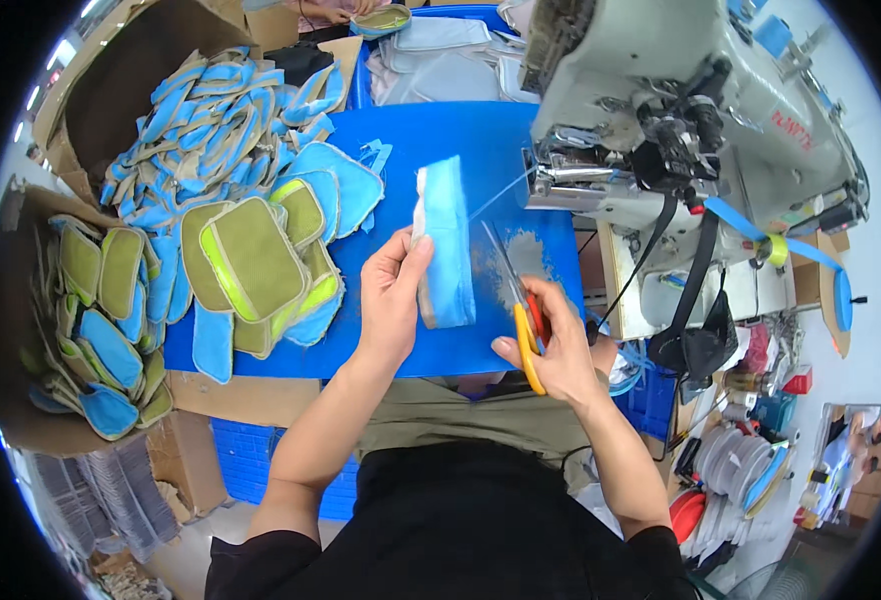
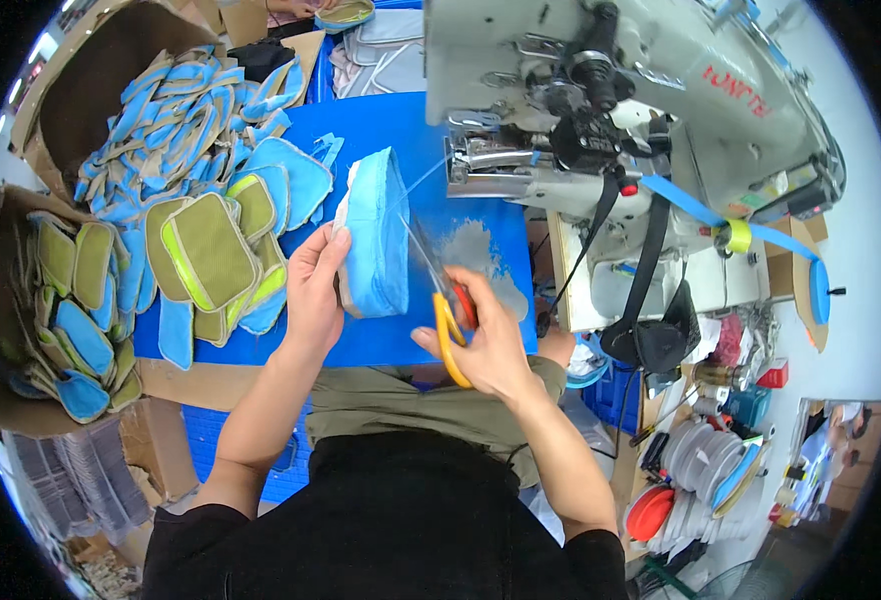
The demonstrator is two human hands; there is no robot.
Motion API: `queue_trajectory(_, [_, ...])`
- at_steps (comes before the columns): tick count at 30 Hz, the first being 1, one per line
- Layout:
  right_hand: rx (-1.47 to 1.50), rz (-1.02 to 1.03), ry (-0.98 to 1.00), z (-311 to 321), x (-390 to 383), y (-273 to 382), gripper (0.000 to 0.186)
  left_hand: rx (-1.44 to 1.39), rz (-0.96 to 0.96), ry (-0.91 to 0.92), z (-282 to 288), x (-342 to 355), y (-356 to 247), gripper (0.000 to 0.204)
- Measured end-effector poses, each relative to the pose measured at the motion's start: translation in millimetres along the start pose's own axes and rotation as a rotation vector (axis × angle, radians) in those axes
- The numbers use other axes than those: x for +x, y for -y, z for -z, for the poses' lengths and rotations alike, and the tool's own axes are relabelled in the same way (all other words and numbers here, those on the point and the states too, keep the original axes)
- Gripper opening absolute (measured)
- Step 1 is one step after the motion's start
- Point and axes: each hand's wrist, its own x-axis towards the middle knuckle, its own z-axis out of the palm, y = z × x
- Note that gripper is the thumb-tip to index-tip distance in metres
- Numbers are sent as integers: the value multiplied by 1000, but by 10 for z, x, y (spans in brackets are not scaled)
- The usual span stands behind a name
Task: The person operates an industrial sewing machine to stitch the edges of blue and green fabric masks. They guide the fabric under the needle, trim excess threads with scissors, and inspect the finished seams before placing the masks into a pile.
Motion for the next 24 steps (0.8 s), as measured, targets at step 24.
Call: queue_trajectory(24, [-368, 135, -224, -456, 133, -893, 42, 1545, -399, 299, 1021, 551, 574, 28])
